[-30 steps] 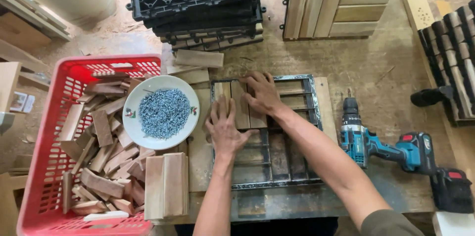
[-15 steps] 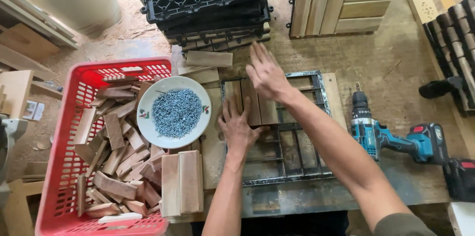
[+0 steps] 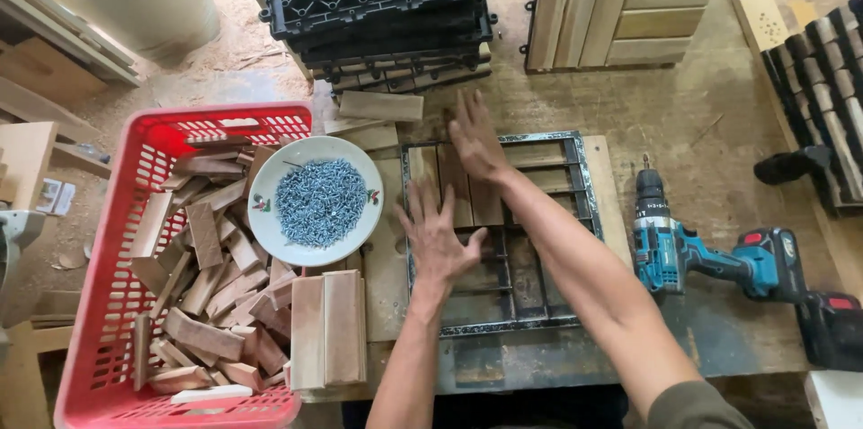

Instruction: Assembling wooden floor tiles by manually placing wooden slats into a frame and then attaching a plastic backing grid.

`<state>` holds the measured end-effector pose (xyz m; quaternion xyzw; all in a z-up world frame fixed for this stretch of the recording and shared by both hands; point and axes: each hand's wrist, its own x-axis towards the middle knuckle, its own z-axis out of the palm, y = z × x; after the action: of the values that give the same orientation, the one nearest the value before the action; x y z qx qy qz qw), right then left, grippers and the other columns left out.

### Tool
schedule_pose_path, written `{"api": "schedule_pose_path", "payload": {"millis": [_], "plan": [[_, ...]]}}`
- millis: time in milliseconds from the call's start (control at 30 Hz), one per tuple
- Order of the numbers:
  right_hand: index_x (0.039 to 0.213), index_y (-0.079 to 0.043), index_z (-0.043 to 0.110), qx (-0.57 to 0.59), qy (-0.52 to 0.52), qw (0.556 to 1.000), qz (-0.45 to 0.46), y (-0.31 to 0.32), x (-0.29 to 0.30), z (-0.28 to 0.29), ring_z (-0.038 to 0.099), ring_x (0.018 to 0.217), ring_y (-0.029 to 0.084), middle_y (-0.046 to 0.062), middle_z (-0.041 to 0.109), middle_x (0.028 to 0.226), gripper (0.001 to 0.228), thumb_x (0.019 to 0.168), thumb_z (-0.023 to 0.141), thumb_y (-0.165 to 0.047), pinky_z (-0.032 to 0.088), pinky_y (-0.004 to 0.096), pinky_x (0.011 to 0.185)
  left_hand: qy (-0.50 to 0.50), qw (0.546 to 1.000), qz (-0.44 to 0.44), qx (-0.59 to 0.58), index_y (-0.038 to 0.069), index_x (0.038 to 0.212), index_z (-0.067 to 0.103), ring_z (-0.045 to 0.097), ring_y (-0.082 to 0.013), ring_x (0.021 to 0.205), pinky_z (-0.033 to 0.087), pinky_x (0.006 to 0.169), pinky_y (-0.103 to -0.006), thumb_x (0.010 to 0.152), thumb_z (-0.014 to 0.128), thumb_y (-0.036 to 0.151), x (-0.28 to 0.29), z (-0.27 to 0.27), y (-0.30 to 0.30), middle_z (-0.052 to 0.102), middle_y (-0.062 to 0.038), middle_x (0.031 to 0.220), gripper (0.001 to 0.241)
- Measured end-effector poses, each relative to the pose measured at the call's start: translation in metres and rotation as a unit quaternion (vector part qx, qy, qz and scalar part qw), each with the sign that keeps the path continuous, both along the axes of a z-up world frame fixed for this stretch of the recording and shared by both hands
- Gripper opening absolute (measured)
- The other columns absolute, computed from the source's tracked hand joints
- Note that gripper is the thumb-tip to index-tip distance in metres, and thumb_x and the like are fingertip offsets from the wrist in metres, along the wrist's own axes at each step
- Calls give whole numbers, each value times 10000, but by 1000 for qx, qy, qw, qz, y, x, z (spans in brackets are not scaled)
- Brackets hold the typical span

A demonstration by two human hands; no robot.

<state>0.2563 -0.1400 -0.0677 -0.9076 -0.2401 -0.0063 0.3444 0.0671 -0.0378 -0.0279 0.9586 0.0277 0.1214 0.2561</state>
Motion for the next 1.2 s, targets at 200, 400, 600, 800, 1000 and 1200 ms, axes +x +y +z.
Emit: {"api": "schedule_pose_path", "payload": {"millis": [200, 400, 600, 800, 1000, 1200], "plan": [[1547, -112, 430, 244, -12, 942, 229, 1, -99, 136, 458, 1476, 324, 152, 450, 1580, 632, 1110, 321, -556, 387, 510, 1209, 183, 512, -276, -792, -10, 1396, 490, 705, -201, 831, 608, 656, -309, 944, 722, 438, -63, -9, -77, 646, -79, 1070, 677], [1506, -134, 493, 389, 67, 903, 169, 9, -93, 142, 574, 1327, 220, 111, 607, 1454, 593, 1106, 336, -542, 473, 383, 1047, 415, 588, -366, -589, 14, 1487, 443, 491, -202, 1357, 444, 1092, -368, 839, 640, 667, -70, -88, -93, 521, -102, 1484, 941], [1484, -123, 517, 370, 72, 900, 219, 50, -93, 145, 629, 1225, 223, 114, 650, 1373, 579, 1100, 348, -521, 518, 356, 954, 402, 388, -351, -752, 4, 1481, 550, 574, -266, 1352, 467, 1147, -421, 831, 872, 379, -60, -119, -86, 615, -121, 1452, 817], [1472, -77, 526, 327, 38, 903, 276, 76, -89, 158, 637, 1183, 213, 130, 655, 1361, 547, 1112, 391, -467, 518, 349, 961, 375, 562, -271, -686, -24, 1447, 506, 555, -333, 1328, 519, 1046, -454, 663, 843, 326, -53, 17, -41, 579, -210, 1412, 922], [1056, -45, 771, 235, 77, 934, 257, 94, -106, 130, 665, 699, 92, 64, 790, 878, 186, 1006, 647, -175, 489, 215, 600, 347, 839, 6, -419, 175, 765, 364, 357, -147, 676, 263, 634, -327, 718, 740, 498, -86, 113, 38, 398, 25, 735, 498], [1481, -119, 495, -146, 58, 906, 394, 113, -163, 118, 626, 1191, 288, 120, 578, 1400, 818, 825, 771, -522, 538, 500, 971, 10, 963, 112, -246, 140, 760, 614, 592, -182, 631, 473, 617, -342, 865, 834, 260, -166, 61, 83, 656, -9, 713, 272]]}}
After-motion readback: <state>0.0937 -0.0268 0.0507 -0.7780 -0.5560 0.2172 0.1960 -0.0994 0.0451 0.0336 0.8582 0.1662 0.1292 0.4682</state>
